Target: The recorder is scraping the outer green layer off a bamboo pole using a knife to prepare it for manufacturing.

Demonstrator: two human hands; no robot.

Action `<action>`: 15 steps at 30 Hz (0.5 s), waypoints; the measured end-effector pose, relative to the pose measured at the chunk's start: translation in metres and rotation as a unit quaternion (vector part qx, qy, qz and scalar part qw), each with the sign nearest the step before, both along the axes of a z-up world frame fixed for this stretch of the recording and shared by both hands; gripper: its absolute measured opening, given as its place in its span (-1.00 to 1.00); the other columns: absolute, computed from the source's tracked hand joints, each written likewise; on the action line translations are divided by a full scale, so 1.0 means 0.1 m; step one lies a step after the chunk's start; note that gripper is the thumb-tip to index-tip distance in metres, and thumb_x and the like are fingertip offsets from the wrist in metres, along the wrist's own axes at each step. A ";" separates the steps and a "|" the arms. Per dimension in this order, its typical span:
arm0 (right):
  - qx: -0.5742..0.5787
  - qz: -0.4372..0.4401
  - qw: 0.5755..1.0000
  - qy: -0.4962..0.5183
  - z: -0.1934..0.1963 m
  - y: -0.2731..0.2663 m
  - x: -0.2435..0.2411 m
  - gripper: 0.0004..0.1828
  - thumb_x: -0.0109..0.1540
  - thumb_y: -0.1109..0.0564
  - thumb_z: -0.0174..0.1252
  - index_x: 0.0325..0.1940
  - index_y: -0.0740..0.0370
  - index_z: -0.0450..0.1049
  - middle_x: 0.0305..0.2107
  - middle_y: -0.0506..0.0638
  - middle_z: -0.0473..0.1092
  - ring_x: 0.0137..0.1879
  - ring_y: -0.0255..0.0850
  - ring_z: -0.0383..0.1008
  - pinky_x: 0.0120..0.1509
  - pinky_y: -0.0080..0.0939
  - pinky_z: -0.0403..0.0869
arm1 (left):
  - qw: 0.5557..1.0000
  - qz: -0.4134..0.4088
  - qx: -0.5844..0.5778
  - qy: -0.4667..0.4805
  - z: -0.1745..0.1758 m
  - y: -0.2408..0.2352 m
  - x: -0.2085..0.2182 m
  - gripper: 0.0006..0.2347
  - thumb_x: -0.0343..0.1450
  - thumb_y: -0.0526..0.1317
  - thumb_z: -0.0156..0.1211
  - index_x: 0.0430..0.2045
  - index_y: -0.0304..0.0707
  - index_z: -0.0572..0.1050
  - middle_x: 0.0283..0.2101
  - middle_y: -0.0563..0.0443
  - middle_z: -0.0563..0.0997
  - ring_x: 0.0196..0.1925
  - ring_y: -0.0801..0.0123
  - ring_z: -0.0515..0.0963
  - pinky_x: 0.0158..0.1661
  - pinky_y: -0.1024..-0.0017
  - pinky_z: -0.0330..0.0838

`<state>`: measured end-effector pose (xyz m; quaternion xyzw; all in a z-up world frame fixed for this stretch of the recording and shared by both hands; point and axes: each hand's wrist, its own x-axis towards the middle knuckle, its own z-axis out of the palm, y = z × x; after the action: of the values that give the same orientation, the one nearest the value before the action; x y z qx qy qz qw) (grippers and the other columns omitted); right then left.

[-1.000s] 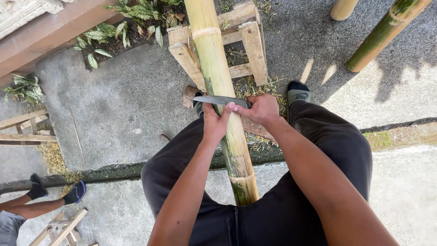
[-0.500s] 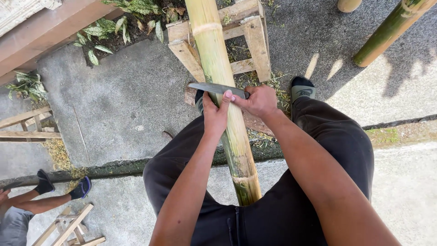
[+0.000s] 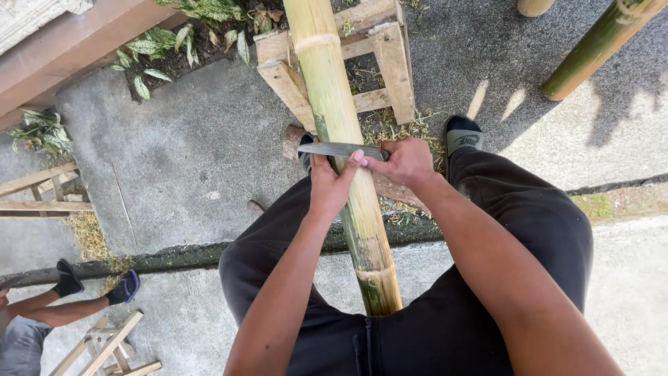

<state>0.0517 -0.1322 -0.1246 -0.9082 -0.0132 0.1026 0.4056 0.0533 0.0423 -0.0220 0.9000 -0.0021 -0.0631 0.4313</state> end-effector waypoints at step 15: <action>-0.005 -0.045 0.999 -0.030 0.17 0.09 0.33 -0.09 0.11 -0.75 0.01 -0.63 0.16 0.54 -0.79 0.14 0.34 -0.55 0.11 0.48 -0.41 0.08 0.47 | 0.993 0.081 0.075 0.038 -0.14 -0.02 0.32 -0.13 0.37 0.32 0.18 0.20 -0.71 0.17 0.15 -0.54 0.35 0.22 -0.15 0.44 0.19 0.08 0.35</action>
<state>0.0843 -0.1235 -0.1072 -0.9124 0.0160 0.0566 0.4050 0.0850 0.0399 -0.0362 0.9240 0.0918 -0.0622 0.3659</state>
